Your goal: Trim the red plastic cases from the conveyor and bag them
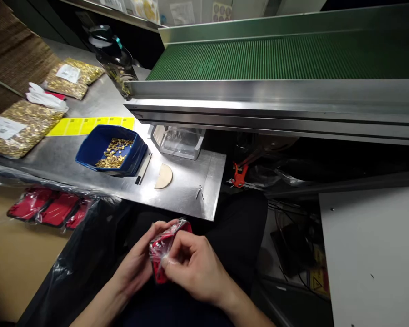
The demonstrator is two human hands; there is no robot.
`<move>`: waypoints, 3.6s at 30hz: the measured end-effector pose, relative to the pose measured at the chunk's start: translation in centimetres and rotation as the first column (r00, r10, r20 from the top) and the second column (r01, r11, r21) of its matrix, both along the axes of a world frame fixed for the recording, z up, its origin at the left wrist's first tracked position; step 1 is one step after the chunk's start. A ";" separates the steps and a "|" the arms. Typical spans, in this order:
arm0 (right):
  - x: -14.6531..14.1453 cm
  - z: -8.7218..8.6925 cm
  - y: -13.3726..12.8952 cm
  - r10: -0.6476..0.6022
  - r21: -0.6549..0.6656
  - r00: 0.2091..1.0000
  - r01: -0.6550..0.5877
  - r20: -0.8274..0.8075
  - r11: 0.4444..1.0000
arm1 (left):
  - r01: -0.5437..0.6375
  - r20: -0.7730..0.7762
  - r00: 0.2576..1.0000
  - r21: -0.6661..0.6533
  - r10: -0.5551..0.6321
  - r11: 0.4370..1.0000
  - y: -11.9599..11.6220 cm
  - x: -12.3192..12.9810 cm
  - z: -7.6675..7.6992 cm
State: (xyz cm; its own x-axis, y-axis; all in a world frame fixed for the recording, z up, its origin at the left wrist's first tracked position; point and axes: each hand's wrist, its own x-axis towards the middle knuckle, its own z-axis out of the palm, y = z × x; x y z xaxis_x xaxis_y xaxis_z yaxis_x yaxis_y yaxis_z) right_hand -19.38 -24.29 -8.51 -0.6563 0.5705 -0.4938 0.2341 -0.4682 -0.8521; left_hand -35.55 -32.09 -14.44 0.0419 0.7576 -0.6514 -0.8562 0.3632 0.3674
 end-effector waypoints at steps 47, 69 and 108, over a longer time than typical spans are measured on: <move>1.2 -3.5 0.5 -0.094 -0.304 0.995 0.084 -0.017 0.949 | 0.264 -0.272 0.943 0.261 -0.192 0.929 0.3 0.3 -1.2; 1.2 -3.1 0.2 0.015 0.213 0.972 -0.067 0.234 0.975 | 0.038 -0.234 0.972 0.093 -0.015 0.995 -1.5 3.1 -3.3; 0.6 -6.6 0.1 0.234 0.185 0.970 -0.244 0.073 0.952 | 0.497 -0.900 0.374 -0.010 -0.225 0.868 -3.8 -2.5 5.0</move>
